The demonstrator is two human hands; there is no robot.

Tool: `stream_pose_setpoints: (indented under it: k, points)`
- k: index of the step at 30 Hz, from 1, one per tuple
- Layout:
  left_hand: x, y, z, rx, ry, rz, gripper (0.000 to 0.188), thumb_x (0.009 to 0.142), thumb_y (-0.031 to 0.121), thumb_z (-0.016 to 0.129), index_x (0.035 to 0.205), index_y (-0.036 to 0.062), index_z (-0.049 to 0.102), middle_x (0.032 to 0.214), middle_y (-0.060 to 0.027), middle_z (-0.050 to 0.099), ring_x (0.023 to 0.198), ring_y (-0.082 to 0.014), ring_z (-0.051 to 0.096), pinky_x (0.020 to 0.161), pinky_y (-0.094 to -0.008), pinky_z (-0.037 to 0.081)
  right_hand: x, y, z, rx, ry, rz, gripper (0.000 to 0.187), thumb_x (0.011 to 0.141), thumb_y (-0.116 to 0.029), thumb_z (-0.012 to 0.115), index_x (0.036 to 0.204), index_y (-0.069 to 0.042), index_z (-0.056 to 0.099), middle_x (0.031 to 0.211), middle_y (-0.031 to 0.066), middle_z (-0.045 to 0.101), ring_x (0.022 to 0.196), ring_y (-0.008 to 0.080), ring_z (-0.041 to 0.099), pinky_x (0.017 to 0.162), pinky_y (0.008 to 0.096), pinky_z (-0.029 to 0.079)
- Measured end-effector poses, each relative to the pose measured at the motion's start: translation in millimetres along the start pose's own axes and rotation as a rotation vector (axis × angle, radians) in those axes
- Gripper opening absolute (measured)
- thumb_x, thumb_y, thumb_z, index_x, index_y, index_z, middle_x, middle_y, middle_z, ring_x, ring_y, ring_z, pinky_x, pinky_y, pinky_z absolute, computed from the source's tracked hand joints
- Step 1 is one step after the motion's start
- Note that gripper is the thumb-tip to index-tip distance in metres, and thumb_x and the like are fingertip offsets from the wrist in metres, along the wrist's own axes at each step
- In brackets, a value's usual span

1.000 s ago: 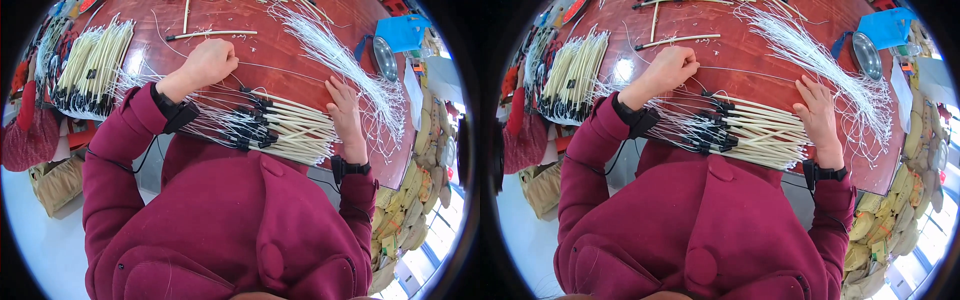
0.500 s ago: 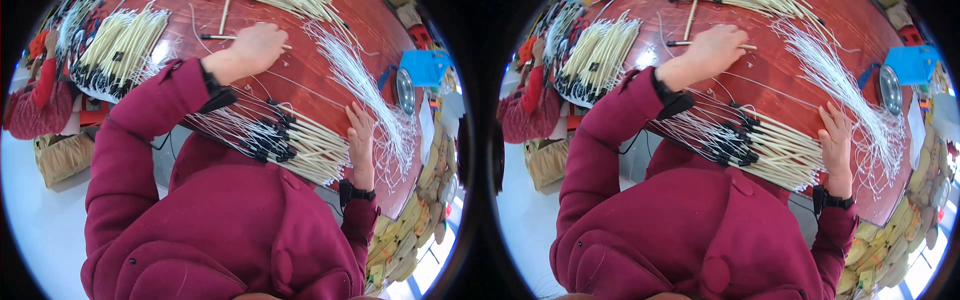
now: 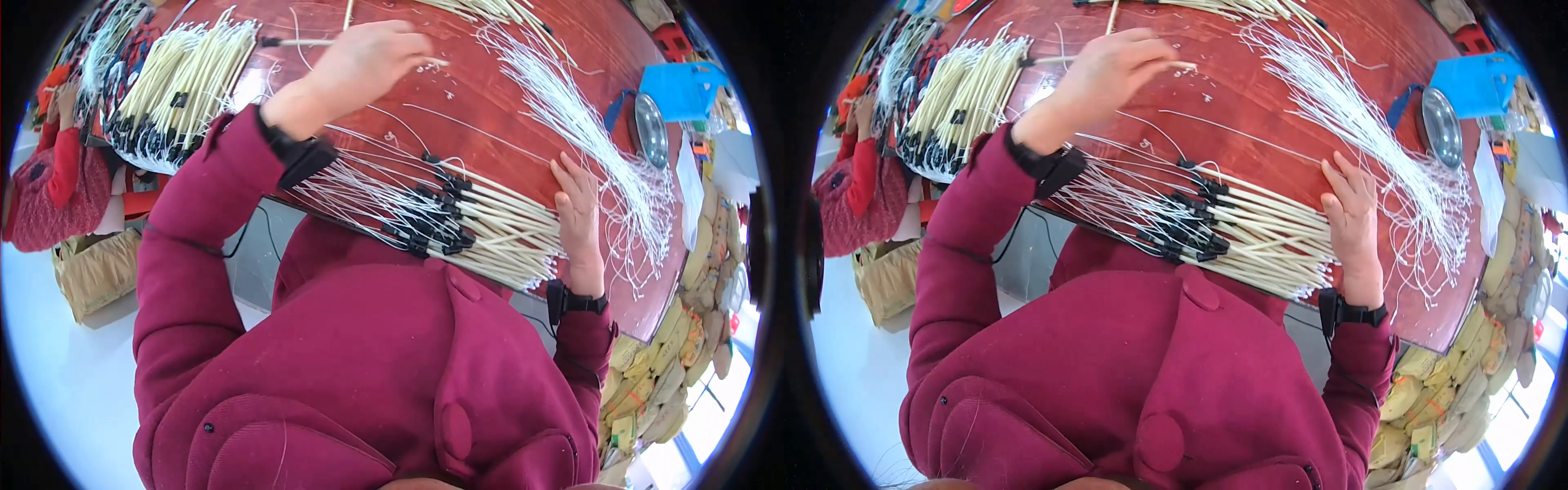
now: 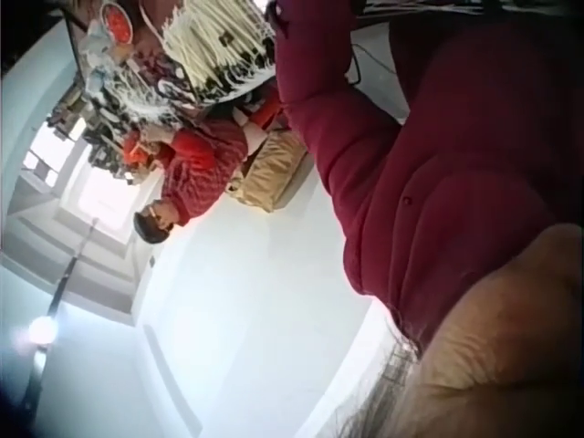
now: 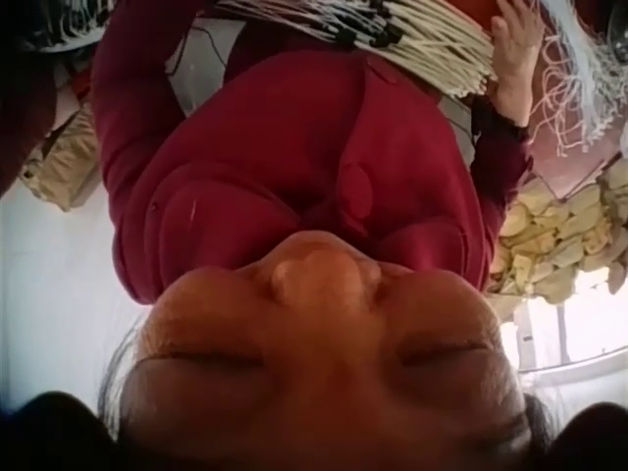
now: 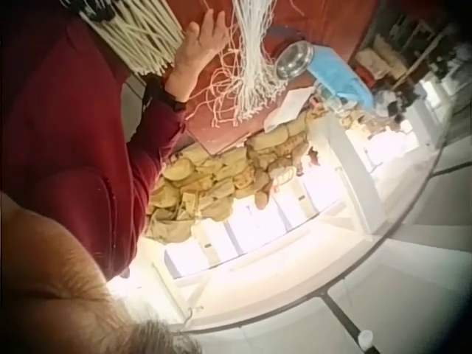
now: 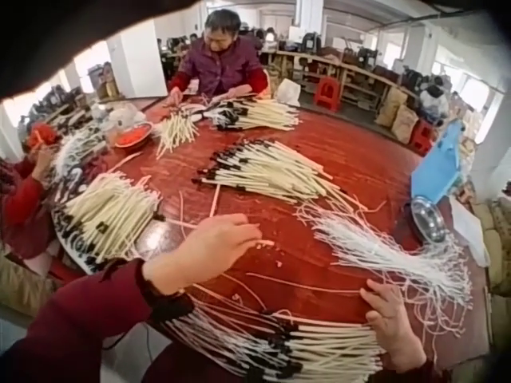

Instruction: Arrange and group small wooden sticks with attached white fibers into bundles on a table.

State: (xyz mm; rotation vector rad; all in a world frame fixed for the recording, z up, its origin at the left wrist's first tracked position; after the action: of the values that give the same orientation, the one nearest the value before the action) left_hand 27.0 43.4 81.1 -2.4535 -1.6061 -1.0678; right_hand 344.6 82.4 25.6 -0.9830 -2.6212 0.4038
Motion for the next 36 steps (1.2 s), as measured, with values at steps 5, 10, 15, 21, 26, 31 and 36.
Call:
stream_pose_setpoints:
  k: [5, 10, 15, 21, 26, 31, 36]
  points:
    - [-53.4, -18.9, -6.5, -0.079, -0.118, -0.185, 0.012, 0.093, 0.011, 0.065, 0.1, 0.0046, 0.073, 0.091, -0.0117, 0.067, 0.084, -0.0357, 0.066, 0.074, -0.0429, 0.053, 1.0, 2.5, 3.7, 0.027, -0.005, 0.023, 0.049, 0.102, -0.039, 0.052, 0.13, -0.001, 0.068, 0.141, 0.017, 0.06, 0.123, 0.0347, 0.053, 0.109, 0.0437, 0.039]
    - [-72.7, -20.5, 3.7, -0.05, -0.199, -0.289, 0.012, 0.092, 0.011, 0.065, 0.1, 0.005, 0.073, 0.091, -0.0106, 0.067, 0.083, -0.0346, 0.066, 0.073, -0.0425, 0.053, -1.7, 2.4, 5.9, 0.031, -0.025, 0.05, 0.052, 0.104, -0.041, 0.048, 0.131, -0.001, 0.067, 0.142, 0.0176, 0.059, 0.124, 0.034, 0.053, 0.11, 0.043, 0.038]
    - [-71.5, -18.6, 11.4, -0.013, -0.203, -0.291, 0.013, 0.092, 0.014, 0.065, 0.097, 0.0073, 0.074, 0.09, -0.0083, 0.067, 0.083, -0.0342, 0.067, 0.072, -0.0443, 0.054, -3.3, 1.9, 7.7, 0.044, -0.025, 0.07, 0.049, 0.103, -0.038, 0.051, 0.131, -0.001, 0.068, 0.143, 0.0178, 0.059, 0.125, 0.0339, 0.053, 0.111, 0.0421, 0.038]
    - [-70.8, -20.7, 16.3, -0.002, -0.235, -0.317, 0.013, 0.092, 0.015, 0.065, 0.097, 0.0076, 0.074, 0.09, -0.008, 0.068, 0.084, -0.0338, 0.067, 0.072, -0.0446, 0.054, -2.0, 2.8, 10.2, 0.041, -0.027, 0.079, 0.05, 0.103, -0.04, 0.052, 0.132, -0.001, 0.067, 0.143, 0.0175, 0.059, 0.127, 0.034, 0.053, 0.111, 0.042, 0.038]
    - [-68.2, -20.2, 18.3, -0.007, -0.244, -0.329, 0.013, 0.092, 0.014, 0.065, 0.097, 0.0075, 0.074, 0.089, -0.0083, 0.068, 0.084, -0.0338, 0.067, 0.072, -0.0448, 0.054, -3.0, 2.5, 9.5, 0.042, -0.026, 0.084, 0.053, 0.102, -0.043, 0.053, 0.132, -0.001, 0.067, 0.143, 0.0171, 0.058, 0.128, 0.0338, 0.052, 0.112, 0.0419, 0.038]
    - [-67.8, -20.0, 16.2, 0.002, -0.236, -0.338, 0.013, 0.091, 0.014, 0.065, 0.097, 0.007, 0.074, 0.089, -0.0087, 0.068, 0.084, -0.0338, 0.067, 0.072, -0.0449, 0.054, -1.7, 2.2, 11.2, 0.045, -0.036, 0.09, 0.053, 0.102, -0.043, 0.054, 0.132, -0.001, 0.067, 0.143, 0.0164, 0.058, 0.129, 0.0334, 0.052, 0.112, 0.0414, 0.038]
    - [-69.5, -21.1, 13.2, -0.011, -0.234, -0.345, 0.012, 0.091, 0.014, 0.066, 0.097, 0.0065, 0.074, 0.09, -0.009, 0.068, 0.085, -0.034, 0.067, 0.073, -0.045, 0.054, -4.0, 3.8, 11.8, 0.044, -0.033, 0.1, 0.052, 0.102, -0.042, 0.055, 0.132, -0.001, 0.067, 0.143, 0.016, 0.058, 0.128, 0.033, 0.052, 0.112, 0.0413, 0.038]
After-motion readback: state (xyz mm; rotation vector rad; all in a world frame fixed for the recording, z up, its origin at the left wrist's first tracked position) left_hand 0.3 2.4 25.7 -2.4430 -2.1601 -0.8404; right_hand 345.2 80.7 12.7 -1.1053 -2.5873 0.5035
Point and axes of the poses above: each hand's wrist, its own x-axis towards the middle knuckle, its own z-axis out of the palm, y = z × x, the point moved 10 cm from there along x, towards the middle knuckle
